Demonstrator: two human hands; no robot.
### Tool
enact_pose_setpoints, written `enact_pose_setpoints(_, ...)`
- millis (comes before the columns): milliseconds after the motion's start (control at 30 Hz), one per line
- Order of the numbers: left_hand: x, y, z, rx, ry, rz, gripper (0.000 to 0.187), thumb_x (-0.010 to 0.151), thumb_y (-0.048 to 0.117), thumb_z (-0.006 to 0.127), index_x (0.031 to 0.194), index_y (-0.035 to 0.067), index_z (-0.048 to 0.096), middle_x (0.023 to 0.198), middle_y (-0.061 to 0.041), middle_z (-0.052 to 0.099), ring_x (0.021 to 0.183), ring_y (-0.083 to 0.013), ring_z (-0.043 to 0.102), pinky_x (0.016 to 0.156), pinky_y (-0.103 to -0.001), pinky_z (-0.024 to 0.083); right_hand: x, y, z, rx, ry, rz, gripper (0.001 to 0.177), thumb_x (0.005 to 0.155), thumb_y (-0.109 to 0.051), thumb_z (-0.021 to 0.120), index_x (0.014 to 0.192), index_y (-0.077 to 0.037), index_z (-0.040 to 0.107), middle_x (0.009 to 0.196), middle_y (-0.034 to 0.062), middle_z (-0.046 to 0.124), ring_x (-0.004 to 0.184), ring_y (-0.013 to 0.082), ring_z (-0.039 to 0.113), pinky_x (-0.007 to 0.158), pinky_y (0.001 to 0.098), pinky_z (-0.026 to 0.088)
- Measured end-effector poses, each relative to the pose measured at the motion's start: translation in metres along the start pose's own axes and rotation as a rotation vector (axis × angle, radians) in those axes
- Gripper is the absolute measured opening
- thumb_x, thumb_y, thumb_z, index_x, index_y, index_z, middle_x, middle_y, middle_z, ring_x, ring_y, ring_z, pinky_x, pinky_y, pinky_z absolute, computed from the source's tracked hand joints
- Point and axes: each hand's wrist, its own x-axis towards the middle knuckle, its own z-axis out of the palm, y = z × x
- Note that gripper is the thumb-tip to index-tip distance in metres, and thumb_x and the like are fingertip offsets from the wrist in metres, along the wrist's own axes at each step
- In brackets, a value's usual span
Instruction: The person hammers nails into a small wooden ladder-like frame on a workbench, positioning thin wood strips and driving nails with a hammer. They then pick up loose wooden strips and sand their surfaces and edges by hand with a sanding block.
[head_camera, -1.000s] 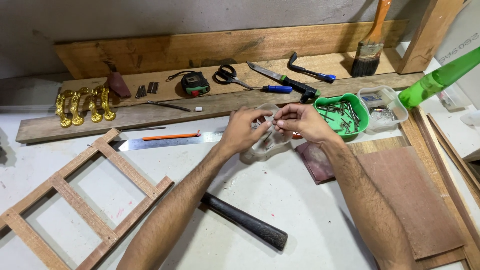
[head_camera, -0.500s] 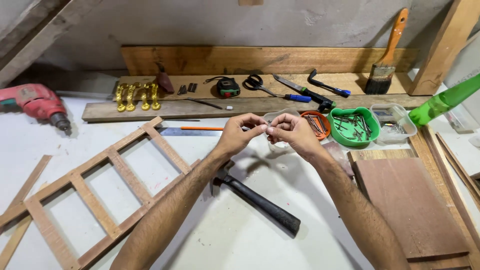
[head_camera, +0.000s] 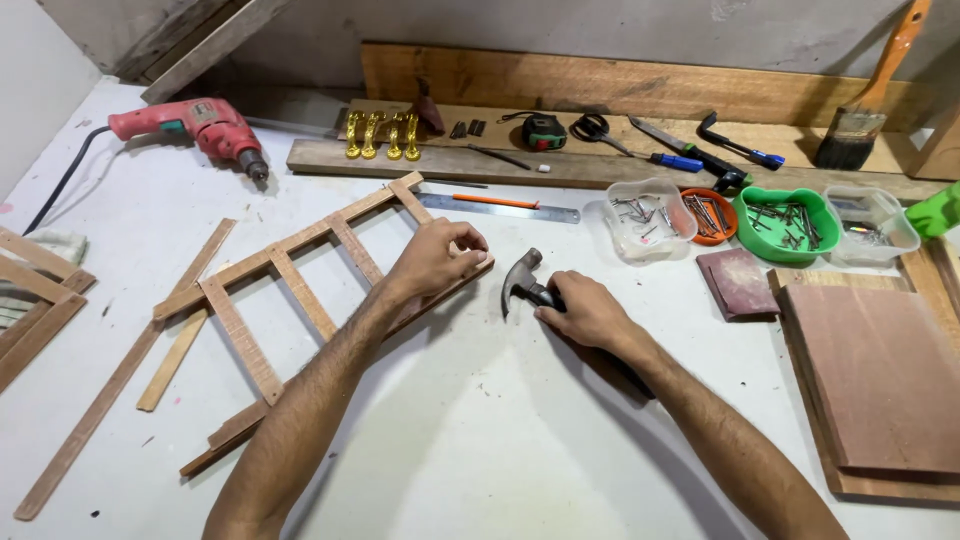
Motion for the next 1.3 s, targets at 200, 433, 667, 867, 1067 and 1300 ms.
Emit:
enact_pose_setpoints(200,0.002,-0.027,0.016,-0.094,0.047,-0.067,0.017,0.089,0.036,0.074,0.100,0.023,0.079,0.109,0.002,0.070,0.113,-0.0173,0.060,0.096,-0.043,0.062,-0.022,-0.027,-0.018,0.308,0.016,0.204,0.031,0.101,-0.032,0.058,0.101,-0.003,0.068,0.074,0.0089,0.073,0.060,0.0199,0.070,0.058,0.0381,0.056)
enact_pose_setpoints(433,-0.004,-0.028,0.019,0.112,0.034,0.007,0.019,0.093,0.040,0.075,0.102,0.025,0.082,0.103,0.002,0.073,0.119,-0.0183,0.049,0.100,-0.045,0.026,-0.036,-0.052,-0.045,0.627,0.060,0.443,0.036,0.102,-0.034,0.057,0.099,0.000,0.069,0.061,0.0055,0.063,0.047,0.0121,0.057,0.045,0.0293,0.048)
enact_pose_setpoints(667,-0.002,-0.042,0.023,0.088,0.029,-0.003,0.018,0.093,0.037,0.074,0.104,0.024,0.080,0.110,0.002,0.074,0.126,-0.0186,0.051,0.110,-0.052,0.022,-0.033,-0.068,-0.044,0.637,0.016,0.398,0.034,0.101,-0.034,0.058,0.105,-0.002,0.069,0.062,0.0038,0.062,0.049,0.0110,0.058,0.046,0.0281,0.050)
enact_pose_setpoints(867,-0.006,-0.045,0.023,0.077,0.045,0.026,0.016,0.093,0.036,0.074,0.103,0.024,0.080,0.113,0.002,0.074,0.127,-0.0190,0.051,0.112,-0.053,0.019,-0.024,-0.076,-0.041,0.585,-0.010,0.377,0.031,0.101,-0.032,0.059,0.108,-0.003,0.068,0.062,0.0031,0.062,0.049,0.0103,0.059,0.045,0.0283,0.049)
enact_pose_setpoints(1067,-0.008,-0.047,0.026,0.085,0.073,0.078,0.014,0.093,0.033,0.074,0.103,0.024,0.080,0.110,0.003,0.076,0.124,-0.0189,0.053,0.111,-0.052,0.019,-0.020,-0.086,-0.047,0.468,0.013,0.254,0.032,0.093,-0.027,0.069,0.114,-0.002,0.068,0.061,0.0038,0.066,0.049,0.0116,0.063,0.045,0.0278,0.049)
enact_pose_setpoints(1300,-0.010,-0.041,0.020,0.141,0.125,0.177,0.010,0.094,0.029,0.076,0.100,0.023,0.081,0.103,0.005,0.077,0.118,-0.0144,0.060,0.109,-0.054,0.018,-0.016,-0.107,-0.042,0.391,0.093,0.090,0.036,0.099,-0.029,0.060,0.125,-0.003,0.061,0.071,0.0072,0.066,0.052,0.0161,0.066,0.044,0.0327,0.055)
